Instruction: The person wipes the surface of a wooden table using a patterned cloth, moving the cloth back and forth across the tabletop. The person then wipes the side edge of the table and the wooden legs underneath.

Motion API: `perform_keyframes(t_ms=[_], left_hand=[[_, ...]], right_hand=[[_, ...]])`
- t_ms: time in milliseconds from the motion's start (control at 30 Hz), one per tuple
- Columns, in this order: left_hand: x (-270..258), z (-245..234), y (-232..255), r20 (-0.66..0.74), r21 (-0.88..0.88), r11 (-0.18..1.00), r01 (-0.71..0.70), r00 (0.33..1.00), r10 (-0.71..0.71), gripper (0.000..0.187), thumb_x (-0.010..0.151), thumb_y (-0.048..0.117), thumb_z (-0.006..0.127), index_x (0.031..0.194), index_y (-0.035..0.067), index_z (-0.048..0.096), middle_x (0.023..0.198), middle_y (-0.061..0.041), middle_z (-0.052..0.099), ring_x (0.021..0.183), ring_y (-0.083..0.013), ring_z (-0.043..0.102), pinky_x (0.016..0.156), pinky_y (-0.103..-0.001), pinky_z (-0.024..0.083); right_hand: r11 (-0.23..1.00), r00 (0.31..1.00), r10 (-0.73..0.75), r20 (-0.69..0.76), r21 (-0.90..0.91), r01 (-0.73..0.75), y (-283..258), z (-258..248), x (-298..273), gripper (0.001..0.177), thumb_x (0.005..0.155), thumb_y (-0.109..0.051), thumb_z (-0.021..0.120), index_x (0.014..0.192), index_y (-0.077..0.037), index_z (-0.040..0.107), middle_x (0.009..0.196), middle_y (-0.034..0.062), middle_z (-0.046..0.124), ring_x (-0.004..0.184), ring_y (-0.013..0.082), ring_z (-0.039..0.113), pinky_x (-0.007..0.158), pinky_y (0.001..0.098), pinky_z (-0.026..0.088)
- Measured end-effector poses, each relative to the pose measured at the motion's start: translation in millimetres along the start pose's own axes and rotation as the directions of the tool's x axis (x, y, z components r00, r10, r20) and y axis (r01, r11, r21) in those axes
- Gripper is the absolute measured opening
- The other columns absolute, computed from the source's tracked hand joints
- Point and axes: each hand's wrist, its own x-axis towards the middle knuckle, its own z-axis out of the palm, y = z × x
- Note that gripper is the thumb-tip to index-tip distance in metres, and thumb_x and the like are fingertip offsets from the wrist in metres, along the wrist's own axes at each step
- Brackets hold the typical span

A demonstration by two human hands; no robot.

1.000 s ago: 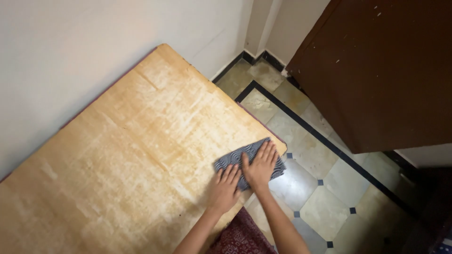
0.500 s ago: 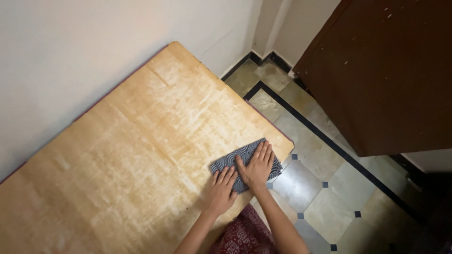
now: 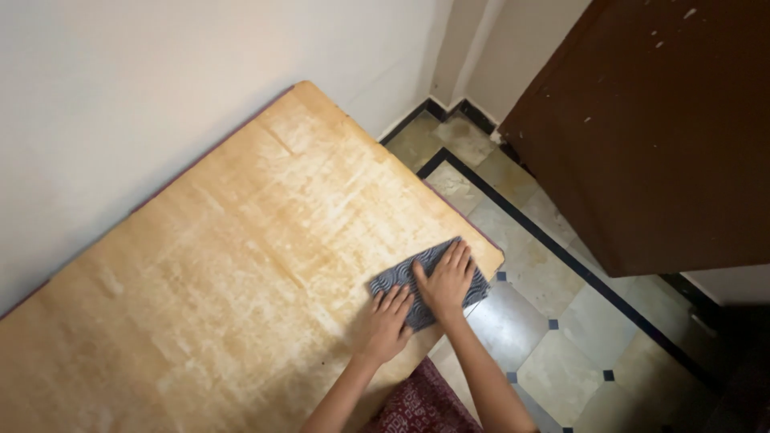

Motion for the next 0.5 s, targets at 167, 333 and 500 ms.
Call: perform_keyframes(t_ms=[167,333,500], left_hand=[[5,-7,4,0.094,0.057,0.998,0.013,0.995,-0.019,0.068,0.087,0.021,0.064,0.149,0.0,0.046,0.162,-0.018,0.037,0.153,-0.033,0.024,0.125,-0.053,0.01],[-2,-10,1,0.2,0.043,0.999,0.0,0.98,-0.008,0.07,0.084,0.022,0.065,0.147,0.0,0.047,0.159,-0.017,0.038,0.152,-0.0331,0.023,0.124,-0.053,0.006],[-7,0,-8,-0.048,-0.113,0.992,-0.059,0.997,0.054,0.043,0.093,0.018,0.064,0.132,0.002,0.067,0.152,-0.019,0.054,0.15,-0.0344,0.038,0.125,-0.05,0.023]], right_hand=[[0.997,0.999,0.045,-0.008,0.066,-0.045,-2,10,-1,0.106,0.09,-0.064,0.053,0.153,0.016,0.026,0.163,0.0327,0.026,0.154,0.0451,0.019,0.126,0.0558,0.012],[0.969,0.977,0.203,0.066,0.133,-0.21,-18,21,-25,0.113,0.088,-0.063,0.055,0.153,0.02,0.016,0.162,0.041,0.011,0.151,0.0552,-0.003,0.118,0.0627,-0.006],[0.962,0.97,0.243,0.005,0.124,-0.242,-8,20,-14,0.109,0.093,-0.067,0.048,0.156,0.017,0.016,0.165,0.0364,0.011,0.155,0.0523,-0.002,0.119,0.0659,-0.011]])
